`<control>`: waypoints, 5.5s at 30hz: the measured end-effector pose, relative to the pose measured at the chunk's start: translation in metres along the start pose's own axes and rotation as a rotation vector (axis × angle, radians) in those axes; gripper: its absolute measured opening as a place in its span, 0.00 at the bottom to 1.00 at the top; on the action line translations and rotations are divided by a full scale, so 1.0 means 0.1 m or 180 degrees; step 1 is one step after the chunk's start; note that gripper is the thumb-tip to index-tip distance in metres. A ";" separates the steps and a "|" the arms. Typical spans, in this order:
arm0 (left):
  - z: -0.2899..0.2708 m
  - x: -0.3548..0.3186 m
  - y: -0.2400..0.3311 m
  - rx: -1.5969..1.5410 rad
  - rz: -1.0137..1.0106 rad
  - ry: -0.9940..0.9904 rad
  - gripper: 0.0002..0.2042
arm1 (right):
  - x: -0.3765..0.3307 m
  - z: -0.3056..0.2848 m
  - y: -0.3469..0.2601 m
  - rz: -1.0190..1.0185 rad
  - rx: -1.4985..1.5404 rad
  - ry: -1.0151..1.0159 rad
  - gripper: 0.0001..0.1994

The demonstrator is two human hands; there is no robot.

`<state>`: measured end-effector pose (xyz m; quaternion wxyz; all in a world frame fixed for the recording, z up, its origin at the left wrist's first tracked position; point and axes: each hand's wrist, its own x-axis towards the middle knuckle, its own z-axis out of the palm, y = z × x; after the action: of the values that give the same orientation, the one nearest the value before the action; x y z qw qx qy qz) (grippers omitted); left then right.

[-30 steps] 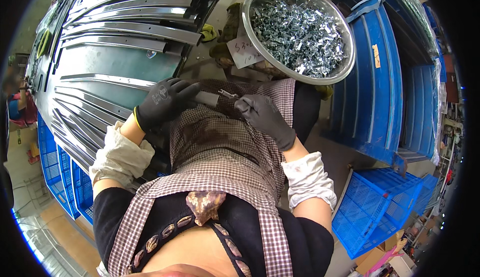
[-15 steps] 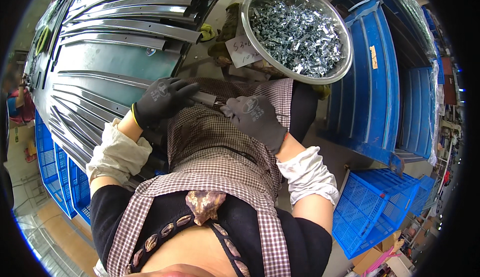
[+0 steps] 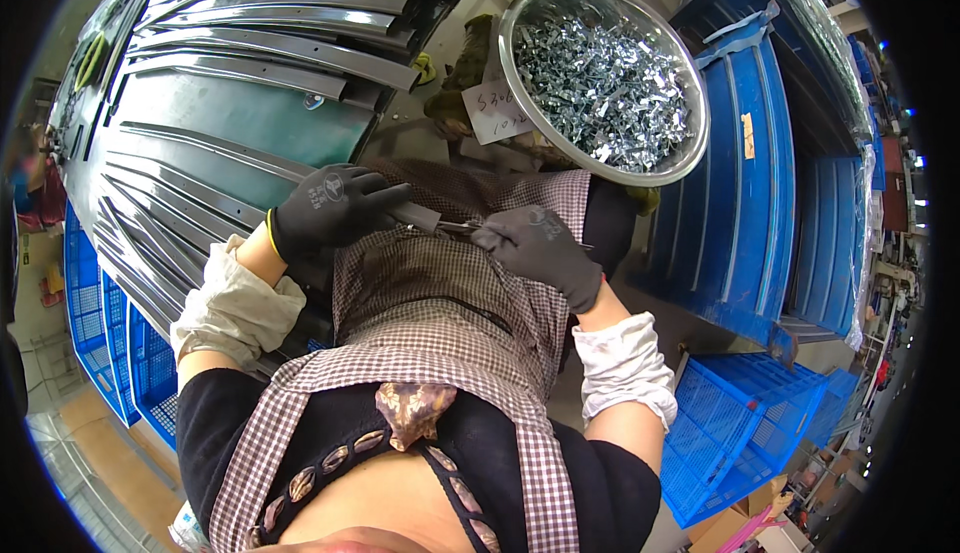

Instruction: The person repeatedly picks up long metal bars and small metal fasteners, inserts the fasteners into holes in the bars, and places the assembled bars on a green work surface. The person wears gloves and an apron while working at a table with blue crates and a metal bowl of fasteners nearby.

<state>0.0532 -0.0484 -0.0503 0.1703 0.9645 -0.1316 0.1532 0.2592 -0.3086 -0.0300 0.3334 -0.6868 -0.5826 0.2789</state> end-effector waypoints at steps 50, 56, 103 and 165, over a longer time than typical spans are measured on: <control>-0.63 -0.15 -0.20 0.0630 -0.0807 0.0002 0.23 | 0.15 -1.08 1.19 0.1185 0.0223 0.2350 0.12; -0.62 -0.10 -0.08 0.0700 -0.0891 -0.0156 0.22 | 0.03 -0.92 0.77 0.1042 0.1432 0.2448 0.05; -0.17 0.36 0.19 0.0118 -0.0473 -0.0262 0.27 | 0.27 0.27 -0.09 0.0619 0.1928 0.0551 0.16; -1.33 -0.17 0.35 -0.0541 -0.1044 -0.0637 0.15 | 0.75 -1.03 1.44 0.1560 -0.2329 0.1331 0.16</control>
<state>-0.0065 -0.0281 0.0733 0.2598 0.9655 -0.0016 0.0151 0.4392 -0.2630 -0.0781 0.1045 -0.9172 -0.3841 -0.0178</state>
